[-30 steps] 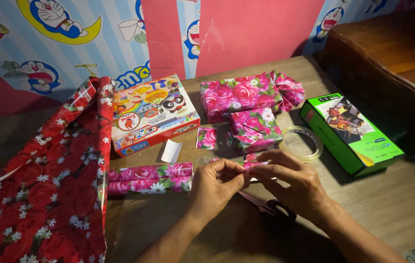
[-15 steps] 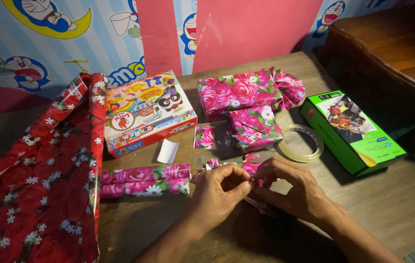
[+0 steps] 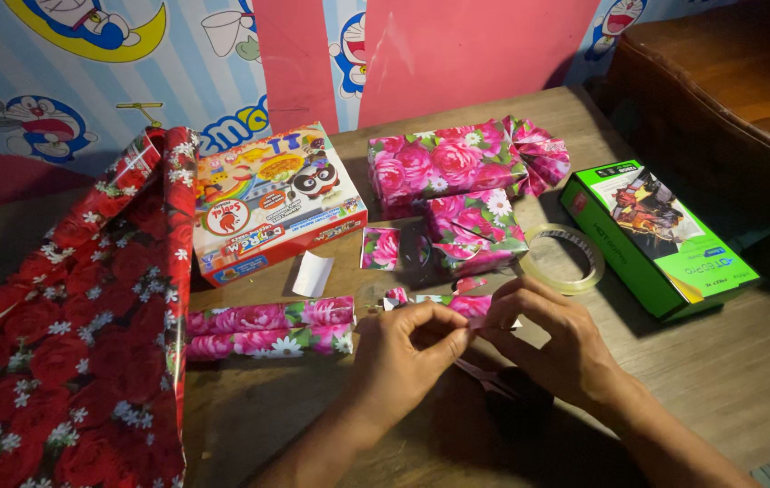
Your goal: The person wraps small boxes with floral-patterned wrapping paper on a wooden table. They fold the paper around each box, secure it with clear tape, and trim excess paper with scissors. Several wrapped boxes and a roll of wrapping paper are visible on the table.
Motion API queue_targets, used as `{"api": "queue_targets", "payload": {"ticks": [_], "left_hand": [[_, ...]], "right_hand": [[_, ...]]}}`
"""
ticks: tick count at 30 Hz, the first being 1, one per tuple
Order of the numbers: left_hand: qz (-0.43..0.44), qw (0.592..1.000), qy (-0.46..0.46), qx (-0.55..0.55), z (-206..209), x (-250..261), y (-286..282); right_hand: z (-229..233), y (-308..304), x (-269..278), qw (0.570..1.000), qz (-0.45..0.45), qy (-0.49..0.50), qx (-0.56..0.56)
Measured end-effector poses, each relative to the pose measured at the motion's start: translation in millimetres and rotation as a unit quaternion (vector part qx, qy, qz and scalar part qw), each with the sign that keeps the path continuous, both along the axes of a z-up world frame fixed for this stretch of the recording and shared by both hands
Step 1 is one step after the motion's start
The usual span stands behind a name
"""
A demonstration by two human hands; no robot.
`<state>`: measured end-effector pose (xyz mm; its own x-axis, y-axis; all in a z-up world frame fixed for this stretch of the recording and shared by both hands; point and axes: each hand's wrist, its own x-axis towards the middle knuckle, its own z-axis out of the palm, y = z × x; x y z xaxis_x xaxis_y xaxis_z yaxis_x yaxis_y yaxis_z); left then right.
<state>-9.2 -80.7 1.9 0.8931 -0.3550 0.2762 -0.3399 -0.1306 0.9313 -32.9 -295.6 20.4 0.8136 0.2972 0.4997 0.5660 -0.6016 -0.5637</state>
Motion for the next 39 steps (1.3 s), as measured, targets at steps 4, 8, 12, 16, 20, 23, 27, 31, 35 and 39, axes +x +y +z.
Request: {"api": "queue_targets", "payload": {"ticks": [4, 8, 12, 16, 20, 23, 27, 31, 35, 39], "left_hand": [[-0.003, 0.987, -0.14, 0.074, 6, -3, 5], [0.019, 0.993, -0.093, 0.067, 8, -5, 2], [0.008, 1.0, 0.006, 0.028, 5, -4, -2], [0.035, 0.997, -0.038, 0.063, 0, -4, -4], [0.02, 0.998, 0.013, 0.06, -7, -3, -5], [-0.011, 0.997, 0.064, 0.044, -13, -2, -6], [-0.072, 0.987, 0.132, -0.052, -25, 0, -9], [-0.136, 0.954, 0.213, -0.159, -35, 1, -17], [-0.138, 0.951, 0.228, -0.157, -37, -1, -19], [-0.107, 0.968, 0.186, -0.13, -37, -3, -18]], "right_hand": [[-4, -2, 0, 1.0, 0.013, 0.015, 0.005], [-9, -2, 0, 0.998, 0.02, 0.044, 0.045], [-14, 0, -1, 0.997, -0.047, 0.048, 0.046], [-15, 0, -1, 0.999, -0.035, 0.022, 0.032], [-12, -2, -2, 0.993, -0.003, 0.092, 0.078], [-12, -6, -2, 0.948, 0.032, 0.222, 0.226], [-15, -12, 4, 0.872, 0.022, 0.334, 0.358], [-24, -18, 8, 0.788, 0.027, 0.393, 0.474], [-38, -23, 11, 0.759, 0.064, 0.388, 0.519], [-47, -31, 12, 0.773, 0.049, 0.373, 0.511]]}}
